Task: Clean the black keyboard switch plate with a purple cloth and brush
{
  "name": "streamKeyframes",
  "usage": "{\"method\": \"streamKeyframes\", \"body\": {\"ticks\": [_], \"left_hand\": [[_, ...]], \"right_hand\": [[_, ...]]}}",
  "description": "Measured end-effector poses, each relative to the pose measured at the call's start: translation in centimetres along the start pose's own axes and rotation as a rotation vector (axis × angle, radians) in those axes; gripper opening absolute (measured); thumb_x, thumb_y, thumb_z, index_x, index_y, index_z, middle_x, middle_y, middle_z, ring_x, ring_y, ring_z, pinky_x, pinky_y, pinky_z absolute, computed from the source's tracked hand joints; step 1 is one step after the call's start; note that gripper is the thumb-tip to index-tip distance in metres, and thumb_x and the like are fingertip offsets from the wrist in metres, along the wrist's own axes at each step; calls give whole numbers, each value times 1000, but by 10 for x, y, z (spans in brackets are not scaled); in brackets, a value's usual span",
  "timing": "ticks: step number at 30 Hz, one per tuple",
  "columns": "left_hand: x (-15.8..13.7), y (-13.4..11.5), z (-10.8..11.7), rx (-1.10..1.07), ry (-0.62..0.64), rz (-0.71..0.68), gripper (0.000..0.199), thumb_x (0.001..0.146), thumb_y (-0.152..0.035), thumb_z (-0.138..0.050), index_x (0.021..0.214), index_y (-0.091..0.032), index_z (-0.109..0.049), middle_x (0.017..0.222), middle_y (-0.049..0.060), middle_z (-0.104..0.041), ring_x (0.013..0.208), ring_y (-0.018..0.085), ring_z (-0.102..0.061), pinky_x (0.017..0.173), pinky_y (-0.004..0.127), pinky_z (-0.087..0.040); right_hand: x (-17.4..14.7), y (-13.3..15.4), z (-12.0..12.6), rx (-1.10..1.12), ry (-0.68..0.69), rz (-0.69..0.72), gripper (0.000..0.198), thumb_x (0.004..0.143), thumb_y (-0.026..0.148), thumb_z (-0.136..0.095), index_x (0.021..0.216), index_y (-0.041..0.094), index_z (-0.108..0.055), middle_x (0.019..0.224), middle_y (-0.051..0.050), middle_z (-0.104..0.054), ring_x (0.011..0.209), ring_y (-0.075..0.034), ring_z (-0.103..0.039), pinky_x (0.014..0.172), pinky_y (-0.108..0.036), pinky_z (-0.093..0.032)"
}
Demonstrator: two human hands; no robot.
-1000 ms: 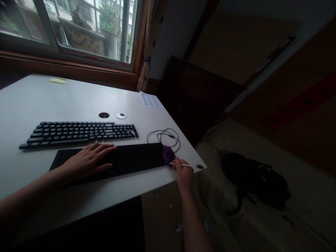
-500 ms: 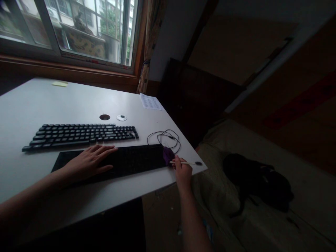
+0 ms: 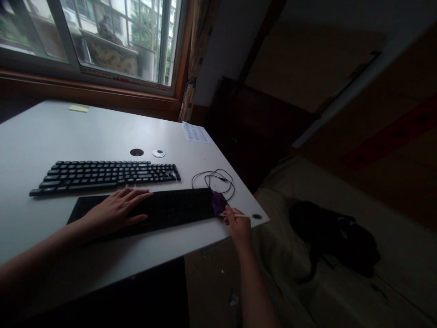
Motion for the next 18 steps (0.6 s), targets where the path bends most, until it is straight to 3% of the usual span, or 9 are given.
{"method": "streamKeyframes", "body": {"ticks": [6, 12, 18], "left_hand": [[0, 1, 0, -11, -1, -8, 70, 99, -68, -48, 156, -28, -42, 150, 8, -55, 131, 34, -51, 114, 51, -35], [0, 1, 0, 1, 18, -11, 69, 100, -67, -47, 156, -27, -41, 151, 8, -53, 131, 34, -51, 112, 50, -36], [0, 2, -2, -8, 14, -7, 70, 99, -69, -47, 155, -28, -42, 152, 8, -53, 130, 34, -51, 114, 50, -34]], "right_hand": [[-5, 8, -13, 88, 32, 4, 58, 92, 70, -55, 78, 18, -75, 59, -5, -70, 54, -20, -66, 54, -28, -50], [-2, -1, -6, 62, -78, -52, 59, 93, 71, -53, 79, 18, -74, 57, -5, -69, 52, -19, -64, 53, -28, -50], [-7, 4, -17, 104, 8, -3, 57, 92, 69, -56, 79, 18, -75, 60, -6, -70, 55, -20, -66, 53, -28, -51]]}}
Point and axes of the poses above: each hand's wrist, its own x-axis towards the middle knuckle, its own z-axis out of the back of the hand, y = z × x, the point moved 1 cm from there along x, towards the middle knuckle
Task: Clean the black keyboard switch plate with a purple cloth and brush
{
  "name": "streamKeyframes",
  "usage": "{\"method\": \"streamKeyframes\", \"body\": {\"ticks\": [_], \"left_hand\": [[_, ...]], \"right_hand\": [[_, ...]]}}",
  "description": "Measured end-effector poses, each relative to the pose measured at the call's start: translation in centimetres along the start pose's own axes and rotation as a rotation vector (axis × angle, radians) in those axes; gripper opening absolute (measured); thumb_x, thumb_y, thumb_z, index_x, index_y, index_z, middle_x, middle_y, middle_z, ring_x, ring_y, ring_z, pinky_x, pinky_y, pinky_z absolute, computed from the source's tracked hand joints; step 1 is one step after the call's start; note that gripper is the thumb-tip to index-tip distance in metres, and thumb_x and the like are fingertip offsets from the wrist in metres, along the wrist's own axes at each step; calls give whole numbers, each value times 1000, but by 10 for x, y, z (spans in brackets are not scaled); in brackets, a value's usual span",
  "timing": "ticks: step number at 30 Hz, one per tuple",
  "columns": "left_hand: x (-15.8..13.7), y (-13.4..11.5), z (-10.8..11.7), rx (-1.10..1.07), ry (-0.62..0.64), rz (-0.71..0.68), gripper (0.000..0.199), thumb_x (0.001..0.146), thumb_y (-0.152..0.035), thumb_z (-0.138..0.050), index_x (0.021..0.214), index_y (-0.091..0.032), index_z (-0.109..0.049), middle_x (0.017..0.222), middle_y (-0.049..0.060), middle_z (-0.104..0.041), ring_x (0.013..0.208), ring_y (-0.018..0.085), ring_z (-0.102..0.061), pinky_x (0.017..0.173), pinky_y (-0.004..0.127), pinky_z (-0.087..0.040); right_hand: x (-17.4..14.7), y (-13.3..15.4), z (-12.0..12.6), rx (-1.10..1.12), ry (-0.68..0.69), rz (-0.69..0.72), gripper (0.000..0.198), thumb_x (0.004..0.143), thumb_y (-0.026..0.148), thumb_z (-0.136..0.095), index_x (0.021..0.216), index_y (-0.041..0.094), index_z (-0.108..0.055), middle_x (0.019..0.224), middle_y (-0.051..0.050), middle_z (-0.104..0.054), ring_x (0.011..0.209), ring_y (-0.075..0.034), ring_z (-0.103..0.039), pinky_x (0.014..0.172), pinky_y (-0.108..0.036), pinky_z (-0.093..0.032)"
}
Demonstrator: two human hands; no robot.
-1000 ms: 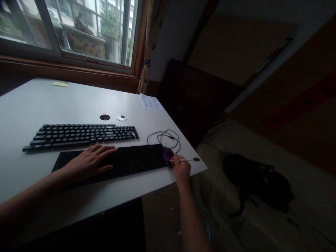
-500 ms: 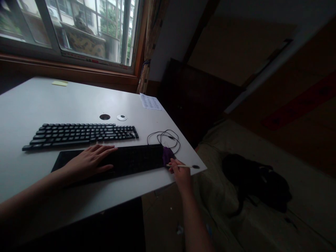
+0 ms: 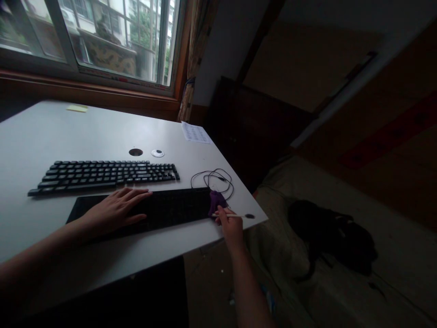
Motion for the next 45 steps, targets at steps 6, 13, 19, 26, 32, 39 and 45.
{"method": "streamKeyframes", "body": {"ticks": [6, 13, 19, 26, 32, 39, 45], "left_hand": [[0, 0, 1, 9, 4, -5, 69, 100, -68, -45, 156, -28, -41, 151, 8, -53, 131, 33, -51, 113, 49, -35], [0, 1, 0, 1, -7, -4, 70, 99, -68, -47, 156, -28, -42, 150, 8, -55, 130, 34, -52, 114, 49, -34], [0, -2, 4, -18, -19, -2, 69, 99, -68, -48, 155, -29, -43, 149, 7, -56, 129, 33, -52, 112, 48, -37], [0, -1, 3, -14, -13, -10, 69, 99, -68, -47, 156, -29, -41, 149, 7, -55, 130, 34, -52, 112, 50, -36], [0, -2, 4, 7, -4, 1, 68, 100, -67, -46, 156, -28, -41, 149, 8, -55, 130, 34, -51, 112, 50, -36], [0, -2, 3, 3, -13, 11, 68, 100, -67, -47, 155, -29, -42, 149, 8, -55, 130, 34, -51, 113, 50, -35], [-1, 0, -2, -6, -49, 21, 71, 98, -70, -46, 155, -27, -43, 148, 9, -56, 130, 35, -52, 114, 51, -35]], "right_hand": [[2, -3, 7, -48, -122, -30, 56, 95, 68, -51, 79, 18, -73, 58, -4, -68, 53, -19, -64, 54, -28, -50], [1, -4, 9, -78, -81, -19, 58, 95, 69, -49, 80, 19, -73, 58, -5, -68, 55, -21, -65, 56, -29, -50], [10, 1, 11, -137, -131, -48, 62, 94, 73, -46, 76, 20, -72, 57, -5, -68, 51, -20, -64, 55, -29, -49], [36, 3, -5, -152, -88, 18, 62, 95, 72, -45, 82, 19, -73, 63, -6, -71, 57, -20, -67, 59, -29, -50], [67, 8, -17, -205, -68, 83, 67, 94, 75, -42, 78, 18, -72, 62, -7, -70, 58, -21, -68, 60, -29, -50], [74, 7, -20, -161, -76, 31, 68, 92, 77, -41, 77, 18, -72, 61, -7, -70, 55, -21, -67, 55, -28, -50], [57, 10, -8, -191, -52, 20, 68, 92, 79, -39, 74, 20, -70, 54, -4, -66, 49, -20, -62, 52, -28, -46]]}}
Point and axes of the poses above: each hand's wrist, its own x-axis towards the middle knuckle, its own z-axis out of the back of the hand, y = z × x, the point moved 1 cm from there along x, towards the middle knuckle
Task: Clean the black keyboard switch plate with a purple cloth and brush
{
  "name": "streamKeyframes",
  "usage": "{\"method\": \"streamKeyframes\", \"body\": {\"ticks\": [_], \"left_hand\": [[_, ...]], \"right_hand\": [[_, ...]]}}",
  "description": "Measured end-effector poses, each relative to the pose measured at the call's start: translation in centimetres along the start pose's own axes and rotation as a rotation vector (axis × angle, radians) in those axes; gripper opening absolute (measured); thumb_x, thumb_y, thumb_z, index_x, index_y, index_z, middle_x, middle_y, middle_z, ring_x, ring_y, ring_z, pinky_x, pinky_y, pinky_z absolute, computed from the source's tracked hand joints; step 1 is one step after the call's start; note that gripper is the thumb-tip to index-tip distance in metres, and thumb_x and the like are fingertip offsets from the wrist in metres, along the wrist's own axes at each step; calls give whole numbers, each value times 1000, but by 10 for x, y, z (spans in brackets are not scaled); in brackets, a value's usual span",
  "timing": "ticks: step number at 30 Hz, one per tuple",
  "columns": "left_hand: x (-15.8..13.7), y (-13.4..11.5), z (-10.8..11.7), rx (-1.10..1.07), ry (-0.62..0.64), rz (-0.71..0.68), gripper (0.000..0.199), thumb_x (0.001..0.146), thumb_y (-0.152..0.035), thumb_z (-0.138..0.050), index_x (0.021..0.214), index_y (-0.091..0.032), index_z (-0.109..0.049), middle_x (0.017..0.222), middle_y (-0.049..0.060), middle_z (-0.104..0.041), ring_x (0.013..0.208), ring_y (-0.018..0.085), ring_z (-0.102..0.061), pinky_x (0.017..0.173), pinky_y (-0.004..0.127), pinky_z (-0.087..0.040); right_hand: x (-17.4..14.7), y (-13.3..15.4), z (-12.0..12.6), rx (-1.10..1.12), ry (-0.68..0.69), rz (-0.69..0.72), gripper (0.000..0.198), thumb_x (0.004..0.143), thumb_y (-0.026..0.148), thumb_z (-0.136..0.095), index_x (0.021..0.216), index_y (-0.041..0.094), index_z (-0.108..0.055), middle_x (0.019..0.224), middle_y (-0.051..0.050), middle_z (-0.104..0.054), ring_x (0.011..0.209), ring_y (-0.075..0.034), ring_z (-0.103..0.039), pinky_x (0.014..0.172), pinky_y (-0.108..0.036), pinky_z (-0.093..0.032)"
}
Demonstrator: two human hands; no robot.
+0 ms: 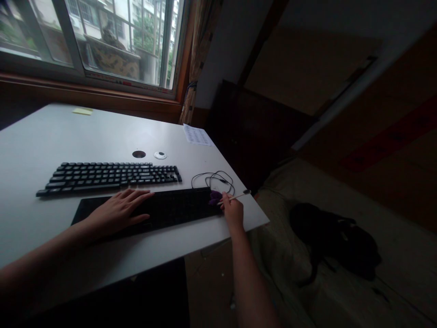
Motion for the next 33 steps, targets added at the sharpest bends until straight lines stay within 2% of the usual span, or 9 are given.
{"method": "streamKeyframes", "body": {"ticks": [8, 13, 17, 23, 28, 33], "left_hand": [[0, -1, 0, 7, 5, 3, 72, 99, -70, -45, 156, -26, -42, 148, 10, -56, 130, 35, -52, 113, 50, -36], [-1, -2, 2, -1, -5, 2, 70, 99, -69, -45, 156, -28, -42, 148, 9, -56, 130, 34, -52, 112, 50, -36], [-1, -2, 2, 0, 5, 1, 70, 100, -68, -45, 156, -28, -41, 149, 8, -55, 129, 34, -52, 111, 50, -37], [0, -3, 4, -2, 27, 10, 68, 99, -67, -48, 155, -28, -42, 151, 7, -53, 130, 34, -51, 110, 50, -38], [1, -5, 6, -6, 39, 15, 68, 99, -66, -50, 154, -27, -43, 152, 7, -53, 130, 34, -51, 111, 51, -37], [0, -4, 5, 1, 23, 12, 68, 99, -66, -50, 155, -28, -42, 152, 7, -53, 130, 34, -51, 113, 51, -35]], "right_hand": [[-25, -3, 16, -72, 5, 27, 66, 96, 74, -38, 73, 21, -70, 52, -2, -63, 51, -19, -61, 58, -28, -44], [-36, 1, 12, 22, 28, 23, 65, 94, 75, -43, 70, 21, -70, 52, -3, -64, 51, -19, -62, 56, -29, -46], [-40, 16, 3, 100, 72, 4, 62, 92, 74, -49, 71, 20, -71, 51, -2, -64, 49, -19, -61, 54, -28, -46], [-32, 42, -15, 277, 112, -14, 61, 90, 75, -53, 76, 19, -73, 55, -4, -67, 49, -17, -62, 48, -26, -46], [-18, 62, -33, 390, 131, -24, 56, 89, 70, -58, 84, 17, -75, 61, -5, -70, 54, -17, -66, 52, -25, -50], [-3, 82, -39, 304, 115, 65, 56, 92, 69, -55, 83, 17, -75, 62, -5, -71, 56, -18, -66, 55, -26, -50]]}}
Point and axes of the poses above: each hand's wrist, its own x-axis towards the middle knuckle, its own z-axis out of the back of the hand, y = z × x, the point moved 1 cm from there along x, towards the middle knuckle
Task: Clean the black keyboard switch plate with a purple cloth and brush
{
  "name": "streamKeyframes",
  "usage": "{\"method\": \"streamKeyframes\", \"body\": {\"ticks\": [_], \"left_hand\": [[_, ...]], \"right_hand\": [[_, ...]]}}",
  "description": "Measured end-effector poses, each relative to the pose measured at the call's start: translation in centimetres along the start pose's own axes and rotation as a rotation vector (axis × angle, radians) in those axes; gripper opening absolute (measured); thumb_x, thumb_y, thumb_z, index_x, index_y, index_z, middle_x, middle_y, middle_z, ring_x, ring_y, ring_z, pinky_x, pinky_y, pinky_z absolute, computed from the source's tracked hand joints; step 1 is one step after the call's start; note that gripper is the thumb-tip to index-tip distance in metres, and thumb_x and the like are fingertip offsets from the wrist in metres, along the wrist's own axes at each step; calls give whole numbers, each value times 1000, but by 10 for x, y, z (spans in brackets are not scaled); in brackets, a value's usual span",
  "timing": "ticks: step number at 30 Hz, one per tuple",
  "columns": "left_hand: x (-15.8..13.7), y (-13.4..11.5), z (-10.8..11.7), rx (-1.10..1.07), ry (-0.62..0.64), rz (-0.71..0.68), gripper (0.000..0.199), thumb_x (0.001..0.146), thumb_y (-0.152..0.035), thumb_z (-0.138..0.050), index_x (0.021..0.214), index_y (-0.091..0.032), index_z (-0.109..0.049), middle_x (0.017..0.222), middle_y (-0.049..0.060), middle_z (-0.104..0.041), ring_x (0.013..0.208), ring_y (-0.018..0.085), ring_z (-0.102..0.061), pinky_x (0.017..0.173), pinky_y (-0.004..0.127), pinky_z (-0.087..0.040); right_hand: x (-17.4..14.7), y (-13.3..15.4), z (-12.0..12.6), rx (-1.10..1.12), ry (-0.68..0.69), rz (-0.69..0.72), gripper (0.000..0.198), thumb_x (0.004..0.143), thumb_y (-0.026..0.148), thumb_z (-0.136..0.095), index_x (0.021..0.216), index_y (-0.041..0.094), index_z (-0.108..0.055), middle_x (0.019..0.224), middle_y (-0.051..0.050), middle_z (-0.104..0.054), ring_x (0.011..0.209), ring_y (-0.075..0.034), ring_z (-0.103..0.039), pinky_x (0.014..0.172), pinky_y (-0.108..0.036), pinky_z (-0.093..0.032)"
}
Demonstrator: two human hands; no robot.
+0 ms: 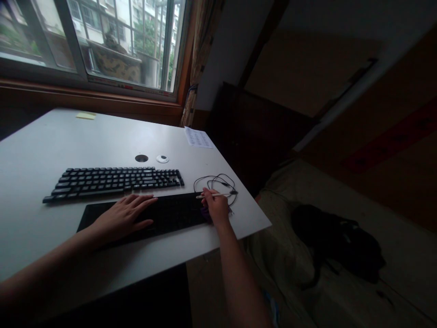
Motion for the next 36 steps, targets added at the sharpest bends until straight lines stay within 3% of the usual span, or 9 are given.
{"method": "streamKeyframes", "body": {"ticks": [5, 11, 15, 20, 25, 31, 36], "left_hand": [[0, 0, -1, -10, 0, -5, 68, 99, -65, -50, 155, -27, -42, 151, 7, -53, 129, 34, -51, 111, 52, -37], [0, 0, -2, -14, -24, -11, 67, 100, -65, -50, 154, -27, -44, 150, 8, -54, 128, 35, -52, 110, 52, -38], [0, 0, -1, -9, -20, -14, 66, 99, -65, -50, 153, -27, -45, 150, 7, -54, 128, 34, -52, 111, 52, -38], [0, 0, -1, 13, 4, -8, 66, 100, -64, -51, 154, -26, -44, 151, 8, -53, 128, 34, -52, 111, 50, -38], [0, -1, 0, 12, -3, -7, 66, 100, -64, -51, 154, -27, -44, 151, 8, -53, 129, 34, -52, 111, 50, -38], [0, 1, -2, 10, -6, -9, 67, 100, -65, -50, 154, -26, -43, 151, 8, -53, 128, 34, -52, 110, 51, -38], [0, 1, -2, 5, -14, -9, 66, 100, -65, -50, 154, -28, -43, 150, 8, -54, 127, 34, -53, 109, 50, -38]], "right_hand": [[-1, 0, 22, -236, -97, 33, 59, 99, 65, -45, 70, 20, -69, 52, -2, -63, 50, -18, -62, 55, -27, -46], [-11, -16, 42, -429, -6, 94, 56, 100, 60, -45, 67, 21, -68, 51, -2, -63, 54, -18, -65, 56, -26, -44], [-15, -27, 35, -333, 51, 51, 56, 97, 66, -48, 71, 22, -72, 55, -2, -67, 54, -19, -67, 55, -26, -46], [-18, -43, 29, -112, -7, -55, 61, 90, 75, -53, 78, 20, -75, 61, -5, -71, 54, -21, -68, 53, -29, -52], [-21, -47, 21, 25, -33, -97, 56, 87, 72, -60, 85, 18, -76, 68, -7, -75, 59, -22, -71, 56, -30, -56], [-14, -37, 1, -91, 27, 29, 47, 92, 64, -60, 81, 21, -77, 72, -6, -76, 66, -22, -72, 61, -30, -56], [-1, -32, -6, -126, 42, 24, 46, 93, 63, -60, 80, 23, -77, 69, -5, -75, 62, -21, -71, 59, -28, -54]]}}
Point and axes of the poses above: each hand's wrist, its own x-axis towards the middle knuckle, its own z-axis out of the back of the hand, y = z × x, the point moved 1 cm from there along x, towards the middle knuckle
